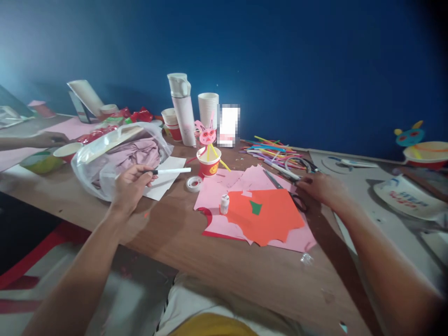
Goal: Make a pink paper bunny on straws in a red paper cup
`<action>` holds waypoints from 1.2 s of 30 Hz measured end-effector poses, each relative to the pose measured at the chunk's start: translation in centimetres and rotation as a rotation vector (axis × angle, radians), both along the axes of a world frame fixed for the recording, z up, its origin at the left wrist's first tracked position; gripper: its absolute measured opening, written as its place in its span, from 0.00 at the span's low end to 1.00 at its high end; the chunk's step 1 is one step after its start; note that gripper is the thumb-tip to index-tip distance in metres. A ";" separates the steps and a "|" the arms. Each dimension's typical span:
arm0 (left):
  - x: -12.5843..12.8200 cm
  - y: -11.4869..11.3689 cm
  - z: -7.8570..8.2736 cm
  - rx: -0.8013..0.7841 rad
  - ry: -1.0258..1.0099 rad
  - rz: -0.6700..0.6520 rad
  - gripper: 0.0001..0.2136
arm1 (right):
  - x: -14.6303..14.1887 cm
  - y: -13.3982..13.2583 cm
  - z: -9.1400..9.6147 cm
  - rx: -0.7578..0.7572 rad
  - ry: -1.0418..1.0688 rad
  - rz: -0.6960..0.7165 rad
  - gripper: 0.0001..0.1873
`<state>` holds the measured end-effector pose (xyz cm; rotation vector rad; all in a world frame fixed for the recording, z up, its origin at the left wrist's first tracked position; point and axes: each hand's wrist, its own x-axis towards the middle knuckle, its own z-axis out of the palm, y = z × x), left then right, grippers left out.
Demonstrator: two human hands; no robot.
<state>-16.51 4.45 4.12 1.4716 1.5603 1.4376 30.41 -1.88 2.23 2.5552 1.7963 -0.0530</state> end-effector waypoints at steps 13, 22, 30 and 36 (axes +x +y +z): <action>1.8 -0.8 -3.1 0.098 0.914 0.030 0.09 | 0.8 -0.3 2.3 0.129 0.020 0.064 0.13; 4.0 -4.0 0.6 0.069 0.578 -0.231 0.12 | -7.9 -3.1 5.1 0.386 0.408 0.506 0.13; 11.0 -8.2 4.9 -0.098 0.346 -0.723 0.13 | -13.3 -5.9 6.2 0.352 0.457 0.837 0.12; 11.8 -7.8 4.4 -0.092 0.416 -0.823 0.11 | -12.3 -6.0 6.8 0.149 0.726 0.703 0.15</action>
